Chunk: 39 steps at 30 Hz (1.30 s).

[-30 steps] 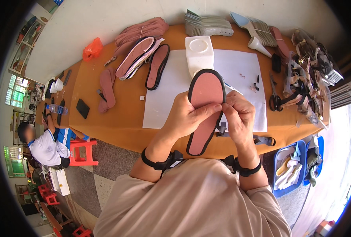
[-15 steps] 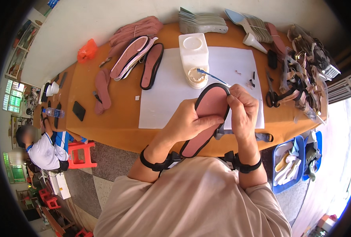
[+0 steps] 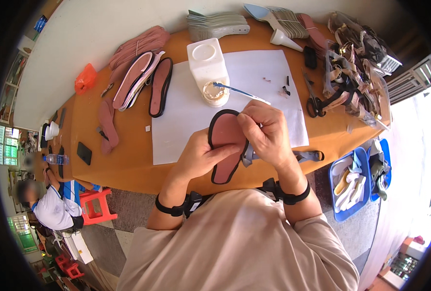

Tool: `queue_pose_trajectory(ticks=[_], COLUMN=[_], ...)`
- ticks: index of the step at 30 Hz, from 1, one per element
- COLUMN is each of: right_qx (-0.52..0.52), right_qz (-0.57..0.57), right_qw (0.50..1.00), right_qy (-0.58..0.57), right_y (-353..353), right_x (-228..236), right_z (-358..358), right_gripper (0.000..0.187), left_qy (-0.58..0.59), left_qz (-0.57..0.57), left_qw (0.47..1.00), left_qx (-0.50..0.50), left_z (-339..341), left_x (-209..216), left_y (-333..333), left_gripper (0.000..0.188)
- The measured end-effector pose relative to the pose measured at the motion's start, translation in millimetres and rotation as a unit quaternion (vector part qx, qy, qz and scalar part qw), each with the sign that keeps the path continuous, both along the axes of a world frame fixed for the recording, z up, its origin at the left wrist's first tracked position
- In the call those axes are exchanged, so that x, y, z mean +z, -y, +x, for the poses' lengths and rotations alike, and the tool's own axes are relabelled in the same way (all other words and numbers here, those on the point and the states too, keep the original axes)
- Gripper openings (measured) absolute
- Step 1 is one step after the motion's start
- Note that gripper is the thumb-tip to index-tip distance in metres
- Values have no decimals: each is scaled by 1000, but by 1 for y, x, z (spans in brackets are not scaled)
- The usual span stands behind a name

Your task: Apply adhesive to the edges of pink shoe insoles and attach a black binding strip.

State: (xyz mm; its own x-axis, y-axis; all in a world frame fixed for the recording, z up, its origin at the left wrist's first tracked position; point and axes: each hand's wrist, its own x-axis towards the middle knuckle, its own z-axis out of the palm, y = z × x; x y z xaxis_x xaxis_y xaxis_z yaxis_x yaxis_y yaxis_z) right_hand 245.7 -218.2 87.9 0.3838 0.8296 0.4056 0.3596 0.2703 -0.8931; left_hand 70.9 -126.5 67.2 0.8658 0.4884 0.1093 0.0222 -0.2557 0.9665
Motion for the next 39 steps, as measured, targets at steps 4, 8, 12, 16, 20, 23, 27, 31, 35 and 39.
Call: queue_pose_trajectory(ticks=[4,8,12,16,20,23,27,31,35,39], right_qx=[-30,-200,-350,-375,-386,-381,-404,-384,-366,-352], right_qz=[7,-55,-223,-343,-348,-401,-415,-438,-445,-460], right_qw=[999,978,875,801,773,748,715,713,718,729], right_qy=[17,10,249,316,364,367,391,390,392,365], right_y=[4,17,39,51,53,51,51,47,43,40], right_x=[-7,-24,-51,-87,-104,-104,-103,-102,-101,-93], right_z=[13,64,128,155,162,165,164,171,176,173], right_gripper=[14,17,21,26,21,18,17,13,18,35], left_qy=[12,64,110,96,108,106,95,90,96,88], left_qz=[-140,-129,-117,-105,-110,-111,-102,-103,-109,-95], left_qw=[989,973,953,949,943,943,942,940,940,944], left_qx=[52,178,258,280,295,295,307,313,310,303], left_z=[-21,-50,-73,-84,-86,-91,-97,-100,-97,-93], left_x=[-10,-10,-7,-3,-1,1,0,-3,-4,-3], left_y=[-8,-22,-34,-38,-36,-34,-32,-29,-28,-27], left_gripper=[19,17,14,15,14,14,13,13,14,14])
